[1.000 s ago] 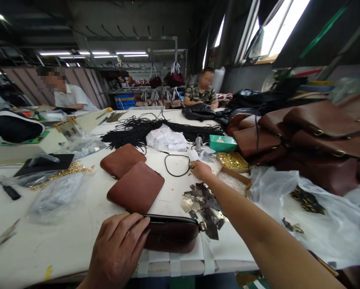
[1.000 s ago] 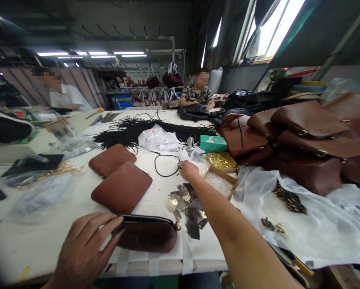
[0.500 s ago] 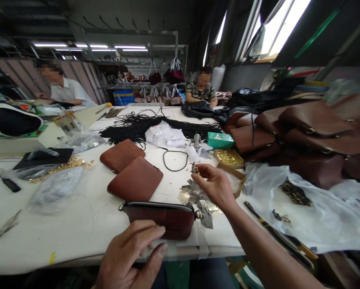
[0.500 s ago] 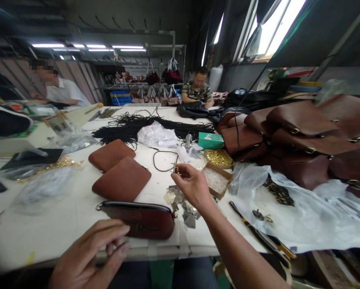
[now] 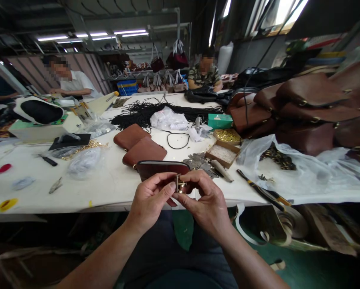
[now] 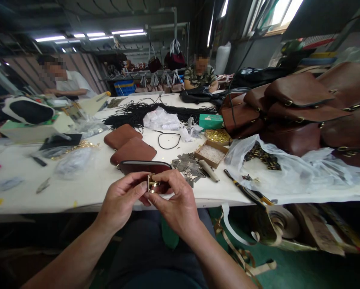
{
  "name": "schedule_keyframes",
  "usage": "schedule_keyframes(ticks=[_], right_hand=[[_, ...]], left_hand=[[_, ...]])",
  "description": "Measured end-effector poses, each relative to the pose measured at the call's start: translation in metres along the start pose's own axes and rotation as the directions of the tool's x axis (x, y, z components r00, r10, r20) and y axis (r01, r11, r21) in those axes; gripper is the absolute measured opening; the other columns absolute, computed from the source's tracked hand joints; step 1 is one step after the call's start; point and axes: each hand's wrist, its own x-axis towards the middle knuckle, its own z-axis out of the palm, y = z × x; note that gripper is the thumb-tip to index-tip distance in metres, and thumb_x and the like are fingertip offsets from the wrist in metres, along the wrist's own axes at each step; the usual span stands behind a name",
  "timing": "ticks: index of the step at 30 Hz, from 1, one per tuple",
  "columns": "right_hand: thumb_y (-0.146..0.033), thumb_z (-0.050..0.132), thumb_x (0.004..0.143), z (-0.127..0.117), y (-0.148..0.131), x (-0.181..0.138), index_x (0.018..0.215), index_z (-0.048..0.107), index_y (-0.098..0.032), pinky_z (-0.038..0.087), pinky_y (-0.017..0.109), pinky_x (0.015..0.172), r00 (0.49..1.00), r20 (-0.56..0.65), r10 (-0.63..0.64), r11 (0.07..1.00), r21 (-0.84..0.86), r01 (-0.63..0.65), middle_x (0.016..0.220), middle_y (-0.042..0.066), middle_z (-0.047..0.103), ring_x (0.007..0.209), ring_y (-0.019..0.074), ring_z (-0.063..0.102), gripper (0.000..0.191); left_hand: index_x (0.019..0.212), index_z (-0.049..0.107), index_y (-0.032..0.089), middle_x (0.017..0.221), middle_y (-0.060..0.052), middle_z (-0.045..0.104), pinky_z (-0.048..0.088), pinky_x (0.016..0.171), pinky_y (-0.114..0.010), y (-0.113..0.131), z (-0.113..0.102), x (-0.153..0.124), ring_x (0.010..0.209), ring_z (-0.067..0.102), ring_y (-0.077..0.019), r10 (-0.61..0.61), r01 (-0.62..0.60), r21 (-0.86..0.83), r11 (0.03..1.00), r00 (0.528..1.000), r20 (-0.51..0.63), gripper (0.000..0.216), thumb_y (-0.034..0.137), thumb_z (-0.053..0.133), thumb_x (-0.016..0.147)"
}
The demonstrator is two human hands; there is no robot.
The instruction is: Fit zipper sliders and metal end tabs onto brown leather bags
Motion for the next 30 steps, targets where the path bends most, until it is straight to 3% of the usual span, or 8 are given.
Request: schedule_keyframes(ticks=[5,10,18,22,25,30], right_hand=[[-0.018,0.086,0.08,0.001,-0.006,-0.002,0.1,0.073,-0.024,0.049,0.029,0.071,0.997,0.057,0.053,0.997,0.048,-0.056,0.091,0.0,0.065,0.084,0.0167,0.062,0.024],[-0.02,0.086,0.081,0.005,0.007,-0.005,0.108,0.073,-0.027,0.051,0.029,0.075,0.994,0.067,0.084,0.99,0.104,-0.091,0.096,-0.001,0.067,0.086,0.0165,0.064,0.03],[-0.029,0.087,0.081,0.005,0.019,-0.011,0.109,0.078,-0.027,0.056,0.031,0.08,0.974,0.065,0.217,0.936,0.269,-0.226,0.1,0.002,0.075,0.087,0.0178,0.07,0.029],[-0.04,0.082,0.087,0.004,0.02,-0.014,0.107,0.08,-0.023,0.058,0.029,0.071,0.931,0.115,0.346,0.813,0.459,-0.359,0.092,0.004,0.079,0.079,0.0186,0.074,0.026],[-0.047,0.071,0.095,0.005,0.022,-0.014,0.107,0.079,-0.02,0.057,0.026,0.061,0.875,0.199,0.441,0.641,0.612,-0.463,0.088,0.007,0.08,0.072,0.0184,0.076,0.031],[-0.047,0.072,0.093,0.006,0.023,-0.012,0.1,0.077,-0.016,0.056,0.022,0.051,0.782,0.311,0.539,0.39,0.731,-0.56,0.088,0.009,0.081,0.067,0.0188,0.077,0.032]], left_hand=[[0.119,0.074,0.021,0.104,-0.007,0.078,0.06,0.057,-0.021,0.005,-0.003,-0.003,0.078,0.074,-0.0163,-0.064,0.065,-0.068,0.996,0.998,0.028,0.034,0.036,0.08,0.089],[0.118,0.075,0.019,0.1,-0.007,0.08,0.063,0.073,-0.026,0.008,-0.002,0.0,0.083,0.076,-0.0177,-0.066,0.061,-0.078,0.995,0.996,-0.061,0.037,0.037,0.082,0.087],[0.116,0.076,0.018,0.099,-0.007,0.08,0.062,0.079,-0.028,-0.001,-0.005,0.008,0.085,0.075,-0.0177,-0.022,0.02,-0.02,1.0,0.99,-0.141,0.04,0.04,0.085,0.083],[0.118,0.075,0.017,0.097,-0.007,0.08,0.061,0.08,-0.03,0.0,-0.001,0.009,0.084,0.075,-0.0181,-0.025,0.025,-0.001,1.0,0.986,-0.167,0.044,0.042,0.085,0.083],[0.115,0.075,0.016,0.089,-0.004,0.079,0.059,0.078,-0.026,0.004,0.004,0.008,0.08,0.074,-0.0152,-0.059,0.059,-0.006,0.998,0.985,-0.159,0.042,0.04,0.086,0.082],[0.11,0.074,0.015,0.087,-0.005,0.079,0.061,0.071,-0.028,0.007,0.009,0.01,0.076,0.074,-0.0169,-0.137,0.119,-0.136,0.984,0.981,-0.135,0.042,0.039,0.089,0.078]])
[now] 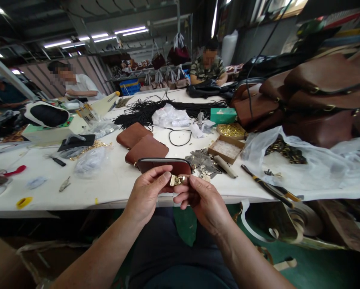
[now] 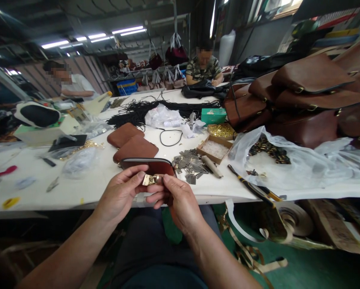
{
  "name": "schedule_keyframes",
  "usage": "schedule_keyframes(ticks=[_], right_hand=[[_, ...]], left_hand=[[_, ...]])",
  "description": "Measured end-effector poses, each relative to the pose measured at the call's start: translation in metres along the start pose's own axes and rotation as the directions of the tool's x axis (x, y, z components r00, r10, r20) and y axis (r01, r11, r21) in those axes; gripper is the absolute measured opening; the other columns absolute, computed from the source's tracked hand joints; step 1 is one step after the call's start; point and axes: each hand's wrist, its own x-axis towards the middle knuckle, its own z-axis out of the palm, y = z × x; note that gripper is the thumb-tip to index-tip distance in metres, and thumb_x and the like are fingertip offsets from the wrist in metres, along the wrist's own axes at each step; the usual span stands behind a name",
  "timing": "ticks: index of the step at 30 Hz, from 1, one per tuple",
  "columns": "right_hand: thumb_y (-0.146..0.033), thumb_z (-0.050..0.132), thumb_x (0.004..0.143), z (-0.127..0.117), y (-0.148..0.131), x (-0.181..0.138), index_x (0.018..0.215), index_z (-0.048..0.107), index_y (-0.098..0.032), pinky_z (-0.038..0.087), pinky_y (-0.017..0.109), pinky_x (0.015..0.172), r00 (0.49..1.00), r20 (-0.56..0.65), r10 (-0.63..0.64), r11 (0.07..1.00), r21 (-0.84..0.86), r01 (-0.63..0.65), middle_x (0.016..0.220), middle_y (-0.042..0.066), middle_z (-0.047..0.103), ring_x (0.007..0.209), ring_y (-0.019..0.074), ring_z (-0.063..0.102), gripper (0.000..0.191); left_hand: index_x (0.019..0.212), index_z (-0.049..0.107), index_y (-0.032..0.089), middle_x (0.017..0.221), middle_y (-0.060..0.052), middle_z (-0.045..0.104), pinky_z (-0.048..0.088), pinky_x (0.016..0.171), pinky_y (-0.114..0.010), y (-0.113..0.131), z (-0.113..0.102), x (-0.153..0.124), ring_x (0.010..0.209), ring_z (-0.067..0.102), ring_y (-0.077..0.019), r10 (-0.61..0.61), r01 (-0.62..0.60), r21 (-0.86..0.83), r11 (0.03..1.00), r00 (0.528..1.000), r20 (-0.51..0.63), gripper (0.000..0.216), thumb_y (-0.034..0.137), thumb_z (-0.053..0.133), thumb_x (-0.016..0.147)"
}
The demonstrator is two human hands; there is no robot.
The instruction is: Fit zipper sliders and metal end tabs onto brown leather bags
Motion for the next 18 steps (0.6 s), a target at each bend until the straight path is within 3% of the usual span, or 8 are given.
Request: schedule_keyframes(ticks=[6,10,14,18], right_hand=[[-0.048,0.072,0.091,-0.003,-0.002,-0.001,0.101,0.078,-0.017,0.055,0.022,0.051,0.997,0.029,0.066,0.996,0.057,-0.067,0.09,0.01,0.082,0.068,0.0189,0.077,0.034],[-0.049,0.072,0.093,-0.008,-0.007,-0.008,0.111,0.078,-0.02,0.06,0.029,0.072,0.994,0.052,-0.098,0.971,-0.216,0.107,0.101,0.009,0.081,0.088,0.0213,0.076,0.034],[-0.037,0.081,0.087,-0.004,-0.01,-0.009,0.093,0.079,-0.022,0.056,0.031,0.076,0.922,0.075,-0.38,0.738,-0.577,0.351,0.092,0.004,0.078,0.084,0.0196,0.07,0.016],[-0.023,0.077,0.089,0.006,-0.009,-0.009,0.083,0.074,-0.024,0.055,0.032,0.077,0.734,0.193,-0.651,0.413,-0.721,0.556,0.084,0.002,0.074,0.082,0.0189,0.068,0.008]], left_hand=[[0.106,0.073,0.014,0.088,-0.005,0.077,0.061,0.068,-0.027,-0.003,0.001,0.004,0.076,0.073,-0.0161,-0.031,0.029,-0.064,0.998,0.999,-0.022,0.042,0.037,0.091,0.075],[0.109,0.075,0.016,0.091,-0.005,0.078,0.062,0.075,-0.028,-0.007,-0.003,0.004,0.079,0.073,-0.0156,0.065,-0.064,0.045,0.997,0.998,-0.017,0.039,0.038,0.088,0.08],[0.111,0.076,0.017,0.101,-0.007,0.08,0.06,0.086,-0.027,-0.006,-0.004,-0.001,0.093,0.075,-0.0178,0.195,-0.203,0.249,0.947,0.979,0.058,0.034,0.038,0.083,0.086],[0.119,0.072,0.018,0.105,-0.008,0.079,0.06,0.094,-0.034,-0.003,0.001,-0.005,0.103,0.075,-0.022,0.253,-0.283,0.222,0.933,0.955,0.156,0.033,0.036,0.076,0.093]])
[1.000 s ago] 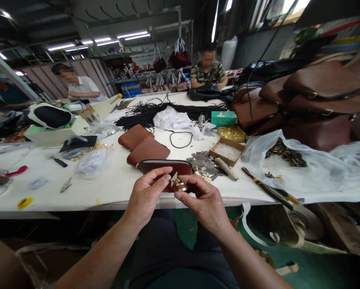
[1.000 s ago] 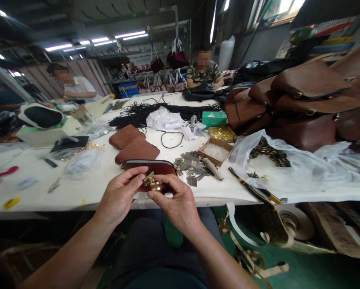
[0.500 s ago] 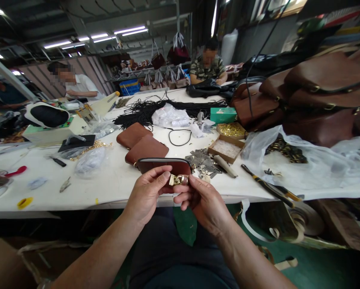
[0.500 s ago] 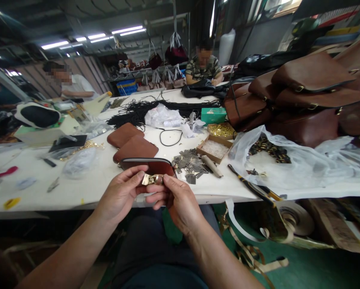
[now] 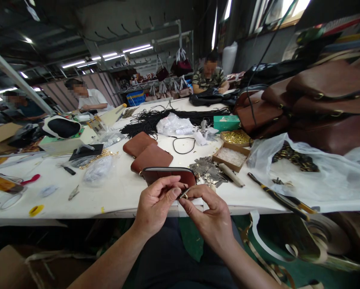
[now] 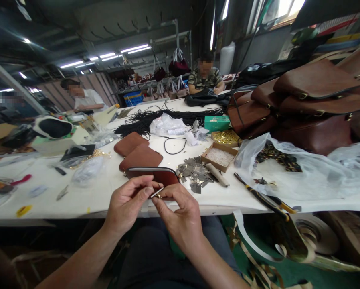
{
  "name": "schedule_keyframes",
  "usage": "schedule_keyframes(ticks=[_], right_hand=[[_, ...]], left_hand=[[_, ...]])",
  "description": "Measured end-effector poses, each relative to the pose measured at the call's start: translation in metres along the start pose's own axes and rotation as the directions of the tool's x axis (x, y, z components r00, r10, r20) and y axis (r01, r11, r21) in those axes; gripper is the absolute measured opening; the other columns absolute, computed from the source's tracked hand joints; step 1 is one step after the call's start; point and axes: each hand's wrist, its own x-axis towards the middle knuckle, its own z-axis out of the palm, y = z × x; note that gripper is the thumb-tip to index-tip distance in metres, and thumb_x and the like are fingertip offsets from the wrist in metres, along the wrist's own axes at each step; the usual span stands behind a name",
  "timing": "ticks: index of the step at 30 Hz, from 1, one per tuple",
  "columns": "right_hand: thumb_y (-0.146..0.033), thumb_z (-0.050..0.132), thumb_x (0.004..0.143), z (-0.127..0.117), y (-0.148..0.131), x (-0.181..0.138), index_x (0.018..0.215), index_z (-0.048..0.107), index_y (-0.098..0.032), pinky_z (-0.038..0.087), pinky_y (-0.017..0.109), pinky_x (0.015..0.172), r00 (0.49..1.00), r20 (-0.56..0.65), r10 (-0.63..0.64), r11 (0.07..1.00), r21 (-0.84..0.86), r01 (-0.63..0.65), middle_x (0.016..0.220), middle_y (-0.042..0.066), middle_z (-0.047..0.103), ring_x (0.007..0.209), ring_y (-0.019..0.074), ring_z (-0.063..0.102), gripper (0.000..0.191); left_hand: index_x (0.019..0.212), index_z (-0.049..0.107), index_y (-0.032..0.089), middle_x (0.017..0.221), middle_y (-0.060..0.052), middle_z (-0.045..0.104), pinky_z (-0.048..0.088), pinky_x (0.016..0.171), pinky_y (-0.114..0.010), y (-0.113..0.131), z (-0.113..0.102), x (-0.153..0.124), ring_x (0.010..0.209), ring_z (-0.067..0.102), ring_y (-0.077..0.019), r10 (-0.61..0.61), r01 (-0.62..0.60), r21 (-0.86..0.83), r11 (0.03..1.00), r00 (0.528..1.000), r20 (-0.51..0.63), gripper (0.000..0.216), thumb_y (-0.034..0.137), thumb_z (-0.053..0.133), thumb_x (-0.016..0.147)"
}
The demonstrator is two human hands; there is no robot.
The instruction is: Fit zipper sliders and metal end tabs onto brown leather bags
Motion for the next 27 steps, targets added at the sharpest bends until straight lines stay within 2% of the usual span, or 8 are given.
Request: schedule_keyframes(ticks=[2,4,7,9,13,15,21,27], right_hand=[[-0.019,0.074,0.091,0.002,-0.003,0.0,0.085,0.072,-0.024,0.055,0.032,0.077,0.996,-0.04,-0.076,0.996,-0.043,0.075,0.084,0.002,0.073,0.082,0.0186,0.068,0.008],[-0.018,0.072,0.092,0.002,-0.005,-0.001,0.086,0.071,-0.024,0.055,0.032,0.075,0.994,-0.062,-0.095,0.994,-0.065,0.09,0.084,0.002,0.073,0.08,0.0183,0.068,0.009],[-0.017,0.072,0.091,0.001,-0.005,0.0,0.085,0.069,-0.024,0.054,0.03,0.07,0.992,-0.083,-0.097,0.992,-0.085,0.09,0.082,0.001,0.071,0.076,0.0171,0.067,0.01],[-0.016,0.072,0.091,0.001,-0.004,0.001,0.085,0.068,-0.023,0.054,0.029,0.071,0.991,-0.082,-0.108,0.991,-0.086,0.101,0.082,0.001,0.071,0.077,0.0166,0.067,0.01],[-0.015,0.073,0.091,0.002,-0.001,0.002,0.087,0.068,-0.023,0.054,0.026,0.073,0.992,-0.054,-0.113,0.991,-0.075,0.109,0.085,0.0,0.072,0.079,0.0154,0.068,0.01],[-0.017,0.074,0.091,0.001,0.001,0.003,0.088,0.068,-0.023,0.054,0.025,0.072,0.994,-0.02,-0.109,0.992,-0.072,0.107,0.084,0.0,0.072,0.077,0.0149,0.069,0.009],[-0.021,0.072,0.094,0.001,0.012,0.002,0.087,0.068,-0.023,0.054,0.025,0.067,0.987,0.118,-0.114,0.991,-0.055,0.121,0.081,0.0,0.072,0.072,0.0157,0.07,0.008],[-0.019,0.072,0.093,0.013,0.019,-0.002,0.089,0.067,-0.025,0.056,0.026,0.066,0.977,0.12,-0.178,0.976,-0.106,0.19,0.083,0.001,0.074,0.074,0.0173,0.072,0.009]], left_hand=[[0.127,0.068,0.021,0.101,-0.007,0.077,0.06,0.097,-0.038,0.0,0.002,0.0,0.107,0.075,-0.024,0.038,-0.035,-0.085,0.996,0.999,0.029,0.034,0.036,0.07,0.097],[0.131,0.066,0.023,0.104,-0.006,0.076,0.058,0.101,-0.041,0.0,0.001,0.001,0.113,0.073,-0.0252,0.061,-0.056,-0.144,0.988,0.998,0.028,0.035,0.037,0.066,0.099],[0.13,0.068,0.023,0.116,-0.009,0.075,0.057,0.1,-0.037,0.0,-0.002,0.001,0.114,0.071,-0.0233,0.056,-0.057,-0.107,0.993,0.998,-0.007,0.034,0.036,0.068,0.098],[0.128,0.07,0.023,0.115,-0.009,0.075,0.058,0.096,-0.033,0.003,-0.005,0.0,0.11,0.071,-0.0211,0.045,-0.045,-0.055,0.997,0.999,-0.001,0.033,0.036,0.07,0.097],[0.114,0.078,0.022,0.111,-0.007,0.074,0.059,0.09,-0.028,0.007,-0.01,-0.003,0.101,0.071,-0.0186,0.022,-0.027,0.05,0.998,0.995,0.1,0.025,0.032,0.078,0.091],[0.106,0.08,0.022,0.108,-0.007,0.073,0.058,0.089,-0.026,0.006,-0.013,-0.002,0.099,0.071,-0.0182,0.021,-0.029,0.075,0.997,0.994,0.11,0.021,0.031,0.081,0.088],[0.085,0.081,0.017,0.09,-0.007,0.073,0.057,0.079,-0.027,-0.004,-0.023,0.005,0.086,0.07,-0.0176,-0.045,0.053,-0.045,0.998,0.986,0.158,0.021,0.032,0.091,0.075],[0.078,0.08,0.017,0.084,-0.007,0.073,0.054,0.075,-0.027,-0.016,-0.034,0.004,0.081,0.068,-0.0166,-0.022,0.035,-0.094,0.995,0.99,0.138,0.018,0.029,0.092,0.074]])
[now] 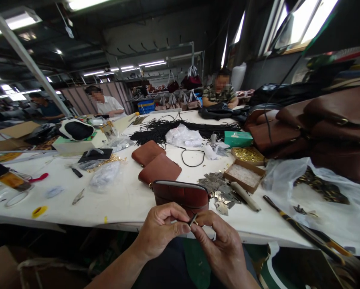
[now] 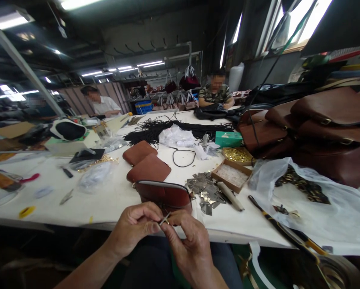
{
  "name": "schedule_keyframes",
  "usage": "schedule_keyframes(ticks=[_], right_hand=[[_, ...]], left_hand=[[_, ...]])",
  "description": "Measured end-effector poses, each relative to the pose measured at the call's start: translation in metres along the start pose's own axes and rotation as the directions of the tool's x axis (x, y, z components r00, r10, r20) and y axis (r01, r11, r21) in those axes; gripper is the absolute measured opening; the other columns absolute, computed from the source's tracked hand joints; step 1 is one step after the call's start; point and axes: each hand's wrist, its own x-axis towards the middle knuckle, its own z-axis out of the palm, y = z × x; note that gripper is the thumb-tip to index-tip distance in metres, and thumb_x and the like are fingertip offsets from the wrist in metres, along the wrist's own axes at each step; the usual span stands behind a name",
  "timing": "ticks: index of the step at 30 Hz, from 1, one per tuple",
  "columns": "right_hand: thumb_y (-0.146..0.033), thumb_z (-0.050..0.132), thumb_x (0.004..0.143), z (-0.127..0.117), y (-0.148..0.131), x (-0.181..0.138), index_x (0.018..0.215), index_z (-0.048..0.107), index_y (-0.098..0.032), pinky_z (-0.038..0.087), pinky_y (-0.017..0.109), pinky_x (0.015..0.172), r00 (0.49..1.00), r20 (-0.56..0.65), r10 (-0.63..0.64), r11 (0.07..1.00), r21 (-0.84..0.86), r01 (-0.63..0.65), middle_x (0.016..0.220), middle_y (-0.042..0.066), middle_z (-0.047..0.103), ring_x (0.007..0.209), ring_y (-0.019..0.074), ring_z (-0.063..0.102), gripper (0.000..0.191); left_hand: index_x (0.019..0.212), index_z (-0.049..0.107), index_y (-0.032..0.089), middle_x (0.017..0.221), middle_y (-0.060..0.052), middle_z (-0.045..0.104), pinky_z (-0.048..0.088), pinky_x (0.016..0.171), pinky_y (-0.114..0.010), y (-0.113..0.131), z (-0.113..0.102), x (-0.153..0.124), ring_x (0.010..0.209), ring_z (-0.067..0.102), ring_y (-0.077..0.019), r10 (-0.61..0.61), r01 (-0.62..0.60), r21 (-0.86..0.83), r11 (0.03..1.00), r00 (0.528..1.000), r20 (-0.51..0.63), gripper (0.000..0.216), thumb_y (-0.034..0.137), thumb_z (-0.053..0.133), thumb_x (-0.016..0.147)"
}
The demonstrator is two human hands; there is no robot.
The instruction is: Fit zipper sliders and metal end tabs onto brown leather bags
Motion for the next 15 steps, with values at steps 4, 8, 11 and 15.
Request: schedule_keyframes(ticks=[4,8,11,15], right_hand=[[-0.017,0.072,0.093,0.007,0.004,0.001,0.09,0.066,-0.025,0.056,0.026,0.069,1.0,0.013,0.004,1.0,-0.001,-0.004,0.086,0.001,0.074,0.076,0.017,0.072,0.01],[-0.016,0.072,0.094,0.011,0.01,0.007,0.09,0.066,-0.025,0.056,0.026,0.071,0.999,0.044,0.031,0.999,0.021,-0.032,0.086,0.0,0.073,0.078,0.0159,0.071,0.011],[-0.017,0.071,0.094,0.016,0.017,0.009,0.088,0.065,-0.024,0.055,0.026,0.07,0.998,0.031,0.054,0.999,0.001,-0.054,0.085,0.001,0.071,0.078,0.0159,0.069,0.011],[-0.021,0.07,0.096,0.03,0.028,0.007,0.085,0.065,-0.023,0.054,0.026,0.067,0.994,0.016,0.108,0.994,-0.029,-0.107,0.085,0.002,0.071,0.077,0.016,0.067,0.012]], left_hand=[[0.077,0.079,0.016,0.083,-0.007,0.073,0.053,0.074,-0.027,-0.005,-0.006,-0.003,0.08,0.069,-0.0168,0.026,-0.026,0.02,0.999,1.0,-0.011,0.017,0.028,0.09,0.076],[0.099,0.079,0.02,0.101,-0.009,0.075,0.057,0.085,-0.032,-0.003,-0.022,0.001,0.094,0.072,-0.0213,0.078,-0.076,0.181,0.981,0.997,-0.003,0.017,0.029,0.082,0.085],[0.119,0.074,0.023,0.12,-0.01,0.071,0.053,0.101,-0.04,0.003,-0.043,0.014,0.113,0.066,-0.0252,0.334,-0.244,0.591,0.769,0.941,-0.046,0.028,0.026,0.075,0.091],[0.125,0.07,0.021,0.123,-0.012,0.071,0.049,0.105,-0.046,0.006,-0.07,0.035,0.117,0.061,-0.0294,0.446,-0.349,0.898,0.267,0.871,0.205,0.032,0.02,0.068,0.093]])
